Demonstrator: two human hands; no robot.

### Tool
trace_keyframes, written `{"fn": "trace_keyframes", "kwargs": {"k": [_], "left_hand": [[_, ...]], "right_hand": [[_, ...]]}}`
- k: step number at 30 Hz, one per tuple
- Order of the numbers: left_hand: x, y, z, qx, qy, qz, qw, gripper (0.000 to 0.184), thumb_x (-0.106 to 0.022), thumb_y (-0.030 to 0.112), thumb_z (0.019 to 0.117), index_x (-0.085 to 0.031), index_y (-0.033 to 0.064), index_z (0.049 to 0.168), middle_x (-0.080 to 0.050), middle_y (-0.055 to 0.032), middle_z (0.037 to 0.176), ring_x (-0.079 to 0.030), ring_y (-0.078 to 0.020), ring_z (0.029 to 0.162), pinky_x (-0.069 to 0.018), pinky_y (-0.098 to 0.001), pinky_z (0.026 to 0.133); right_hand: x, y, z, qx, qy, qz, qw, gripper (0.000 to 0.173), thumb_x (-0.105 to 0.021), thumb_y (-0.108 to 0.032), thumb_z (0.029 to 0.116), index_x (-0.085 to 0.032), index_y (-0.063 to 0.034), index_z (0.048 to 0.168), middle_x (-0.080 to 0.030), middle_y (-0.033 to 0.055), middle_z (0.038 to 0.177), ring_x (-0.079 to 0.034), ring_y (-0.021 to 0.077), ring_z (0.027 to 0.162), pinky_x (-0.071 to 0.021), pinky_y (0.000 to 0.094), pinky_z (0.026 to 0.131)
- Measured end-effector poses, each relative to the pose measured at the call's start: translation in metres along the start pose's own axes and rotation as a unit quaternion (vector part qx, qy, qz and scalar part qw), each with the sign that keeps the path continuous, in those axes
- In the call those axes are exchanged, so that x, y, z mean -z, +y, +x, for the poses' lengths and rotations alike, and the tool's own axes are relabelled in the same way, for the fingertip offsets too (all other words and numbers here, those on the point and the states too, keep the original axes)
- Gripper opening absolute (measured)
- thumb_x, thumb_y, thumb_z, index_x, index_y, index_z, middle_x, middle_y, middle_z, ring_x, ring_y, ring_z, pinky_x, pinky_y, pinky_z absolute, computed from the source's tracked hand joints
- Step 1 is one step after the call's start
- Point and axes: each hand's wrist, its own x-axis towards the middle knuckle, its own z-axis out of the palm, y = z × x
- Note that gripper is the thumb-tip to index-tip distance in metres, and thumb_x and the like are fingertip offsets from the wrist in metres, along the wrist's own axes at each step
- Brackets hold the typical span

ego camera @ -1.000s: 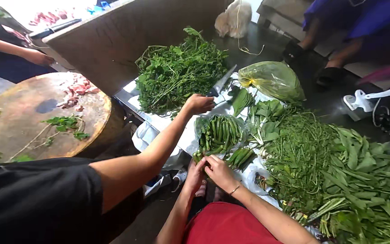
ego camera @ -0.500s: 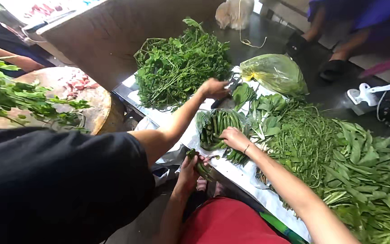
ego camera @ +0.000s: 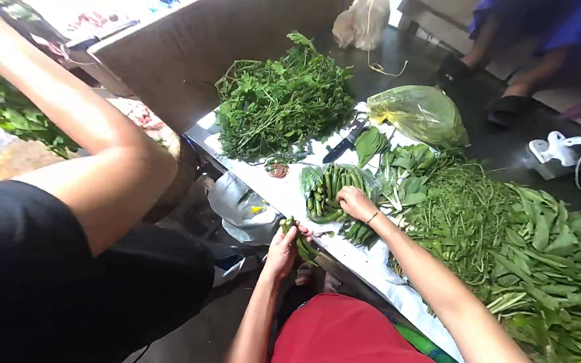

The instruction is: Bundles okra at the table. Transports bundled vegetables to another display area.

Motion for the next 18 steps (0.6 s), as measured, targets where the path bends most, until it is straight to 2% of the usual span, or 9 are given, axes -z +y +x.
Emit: {"fn": "trace_keyframes", "kwargs": {"k": [2, 5, 9, 11, 12, 14, 15, 16, 18], "left_hand": [[0.000, -0.002, -0.002, 0.000, -0.004, 0.001, 1.000, 0.026, -0.031, 0.010, 0.1095, -0.044, -0.0011, 0.129, -0.071, -0.0148, 0.103, -0.072, -0.0275, 0.096, -0.0598, -0.0443, 0.090], [-0.001, -0.002, -0.003, 0.002, -0.007, 0.004, 1.000, 0.026, -0.032, 0.010, 0.1093, -0.044, -0.0007, 0.129, -0.071, -0.0150, 0.104, -0.072, -0.0275, 0.097, -0.0601, -0.0440, 0.089], [-0.002, -0.001, -0.004, -0.003, -0.019, 0.002, 1.000, 0.026, -0.033, 0.010, 0.1090, -0.045, -0.0009, 0.130, -0.071, -0.0157, 0.105, -0.072, -0.0283, 0.098, -0.0600, -0.0444, 0.090], [-0.003, 0.003, -0.005, -0.010, -0.031, 0.008, 0.999, 0.026, -0.035, 0.011, 0.1084, -0.044, -0.0005, 0.130, -0.071, -0.0150, 0.106, -0.072, -0.0277, 0.098, -0.0598, -0.0438, 0.090], [-0.005, 0.007, -0.004, -0.015, -0.034, 0.017, 0.999, 0.027, -0.036, 0.011, 0.1079, -0.044, -0.0007, 0.131, -0.071, -0.0149, 0.106, -0.072, -0.0275, 0.098, -0.0599, -0.0434, 0.090], [-0.013, 0.014, -0.002, -0.022, -0.046, 0.036, 0.998, 0.028, -0.037, 0.010, 0.1073, -0.042, -0.0017, 0.132, -0.070, -0.0144, 0.107, -0.071, -0.0277, 0.102, -0.0592, -0.0438, 0.092], [-0.017, 0.017, 0.001, -0.028, -0.059, 0.046, 0.997, 0.028, -0.038, 0.010, 0.1069, -0.042, -0.0020, 0.132, -0.070, -0.0143, 0.109, -0.071, -0.0274, 0.103, -0.0588, -0.0437, 0.093], [-0.022, 0.019, 0.004, -0.038, -0.076, 0.055, 0.995, 0.028, -0.040, 0.010, 0.1067, -0.043, -0.0020, 0.131, -0.070, -0.0140, 0.110, -0.071, -0.0271, 0.105, -0.0583, -0.0438, 0.094], [-0.036, 0.023, 0.010, -0.060, -0.103, 0.073, 0.990, 0.028, -0.043, 0.010, 0.1057, -0.045, -0.0025, 0.130, -0.070, -0.0124, 0.112, -0.070, -0.0257, 0.107, -0.0571, -0.0445, 0.097]], "right_hand": [[0.001, 0.001, 0.006, -0.023, 0.036, 0.014, 0.999, 0.019, -0.061, -0.007, 0.0971, -0.075, -0.0017, 0.108, -0.069, 0.0187, 0.117, -0.063, 0.0357, 0.119, -0.0476, 0.0524, 0.107], [-0.004, -0.011, 0.011, -0.029, 0.008, -0.036, 0.999, 0.024, -0.072, -0.024, 0.0953, -0.076, -0.0055, 0.109, -0.070, 0.0152, 0.117, -0.061, 0.0332, 0.119, -0.0420, 0.0525, 0.108], [-0.016, -0.019, 0.011, -0.051, -0.002, -0.061, 0.997, 0.027, -0.067, -0.026, 0.0978, -0.075, -0.0052, 0.113, -0.069, 0.0155, 0.119, -0.059, 0.0333, 0.121, -0.0384, 0.0521, 0.109], [-0.010, -0.013, 0.005, -0.055, 0.046, 0.046, 0.996, 0.030, -0.066, -0.027, 0.0990, -0.075, -0.0026, 0.114, -0.069, 0.0167, 0.119, -0.060, 0.0327, 0.121, -0.0393, 0.0517, 0.111], [-0.001, -0.013, 0.000, -0.053, 0.087, 0.128, 0.986, 0.031, -0.067, -0.026, 0.0986, -0.074, 0.0000, 0.114, -0.070, 0.0176, 0.118, -0.063, 0.0310, 0.119, -0.0438, 0.0488, 0.109], [0.025, -0.025, -0.018, -0.042, 0.140, 0.289, 0.946, 0.027, -0.070, -0.020, 0.0971, -0.071, 0.0028, 0.112, -0.072, 0.0162, 0.110, -0.069, 0.0220, 0.102, -0.0551, 0.0384, 0.094], [0.037, -0.034, -0.029, -0.029, 0.146, 0.349, 0.925, 0.024, -0.071, -0.017, 0.0957, -0.070, 0.0025, 0.110, -0.072, 0.0129, 0.103, -0.070, 0.0156, 0.094, -0.0578, 0.0325, 0.087], [0.046, -0.045, -0.039, -0.012, 0.142, 0.391, 0.909, 0.022, -0.071, -0.015, 0.0940, -0.069, 0.0019, 0.108, -0.071, 0.0090, 0.097, -0.069, 0.0106, 0.087, -0.0585, 0.0282, 0.082], [0.057, -0.066, -0.059, 0.019, 0.125, 0.422, 0.898, 0.022, -0.073, -0.016, 0.0914, -0.069, 0.0000, 0.106, -0.072, 0.0041, 0.093, -0.069, 0.0058, 0.082, -0.0590, 0.0241, 0.077]]}}
